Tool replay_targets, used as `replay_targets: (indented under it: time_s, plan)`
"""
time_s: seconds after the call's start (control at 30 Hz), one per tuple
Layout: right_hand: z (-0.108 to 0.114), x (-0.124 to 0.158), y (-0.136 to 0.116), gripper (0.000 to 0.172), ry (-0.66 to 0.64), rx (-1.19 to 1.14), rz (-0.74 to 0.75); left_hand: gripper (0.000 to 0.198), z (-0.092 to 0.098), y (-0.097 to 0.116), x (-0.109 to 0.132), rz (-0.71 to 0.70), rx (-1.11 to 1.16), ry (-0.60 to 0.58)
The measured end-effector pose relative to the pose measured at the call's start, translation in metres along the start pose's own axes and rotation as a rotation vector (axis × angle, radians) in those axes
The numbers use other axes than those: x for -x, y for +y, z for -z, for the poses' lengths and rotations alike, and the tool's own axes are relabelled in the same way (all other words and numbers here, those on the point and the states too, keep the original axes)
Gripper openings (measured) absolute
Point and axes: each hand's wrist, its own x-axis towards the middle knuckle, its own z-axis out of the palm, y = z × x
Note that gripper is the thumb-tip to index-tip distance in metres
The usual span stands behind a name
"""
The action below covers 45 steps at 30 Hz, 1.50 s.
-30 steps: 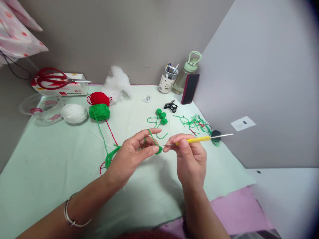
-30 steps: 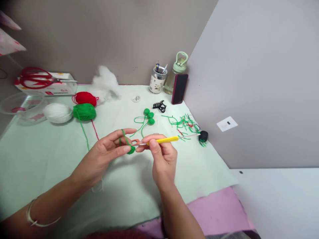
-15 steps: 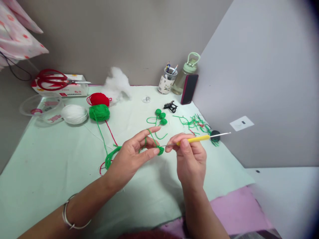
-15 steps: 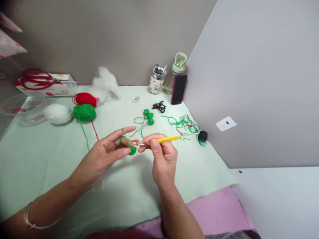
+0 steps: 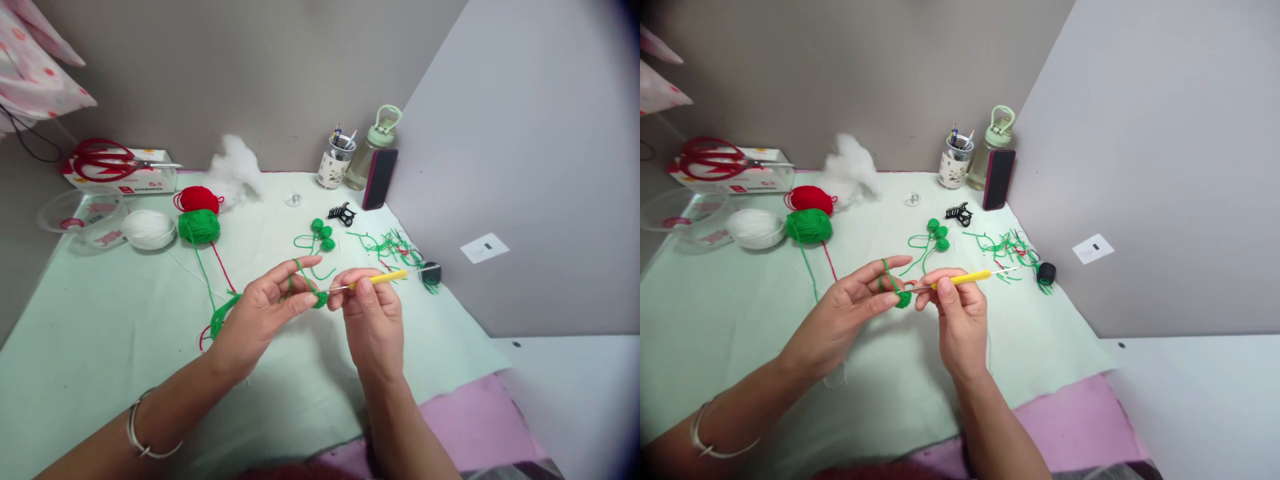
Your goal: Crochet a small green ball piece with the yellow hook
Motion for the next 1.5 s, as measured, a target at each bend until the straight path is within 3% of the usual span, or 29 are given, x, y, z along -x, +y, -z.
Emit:
replay_targets:
  time_s: [0.33, 0.6, 0.73, 0.9, 1.0, 1.13, 1.33, 1.5]
  plan:
    - [0.003, 0.003, 0.001, 0.020, 0.046, 0.163, 0.123, 0.040, 0.000, 0.000, -0.003, -0.013, 0.020, 0.030]
    - [0.002, 0.008, 0.007, 0.017, 0.005, 0.177, 0.118, 0.046, -0.003, -0.001, -0.001, -0.005, 0.013, 0.023]
    - [0.001, 0.009, 0.008, 0.017, -0.043, 0.205, 0.118, 0.063, -0.007, 0.001, -0.001, 0.000, 0.088, 0.011]
    - [0.000, 0.009, 0.009, 0.017, -0.081, 0.193, 0.129, 0.103, -0.006, 0.009, -0.002, 0.057, 0.118, -0.002]
    - [0.000, 0.008, 0.008, 0.014, -0.108, 0.212, 0.128, 0.111, -0.002, 0.013, -0.003, 0.088, 0.106, -0.030]
    - [0.002, 0.007, 0.007, 0.010, -0.088, 0.261, 0.112, 0.112, -0.001, 0.013, -0.004, 0.097, 0.092, -0.030]
    - [0.001, 0.003, 0.007, 0.015, 0.029, 0.148, 0.041, 0.090, -0.003, 0.009, -0.004, 0.047, 0.104, -0.011]
    - [-0.002, 0.001, 0.003, 0.019, 0.002, 0.073, 0.046, 0.081, -0.004, 0.010, 0.000, 0.006, 0.084, 0.012]
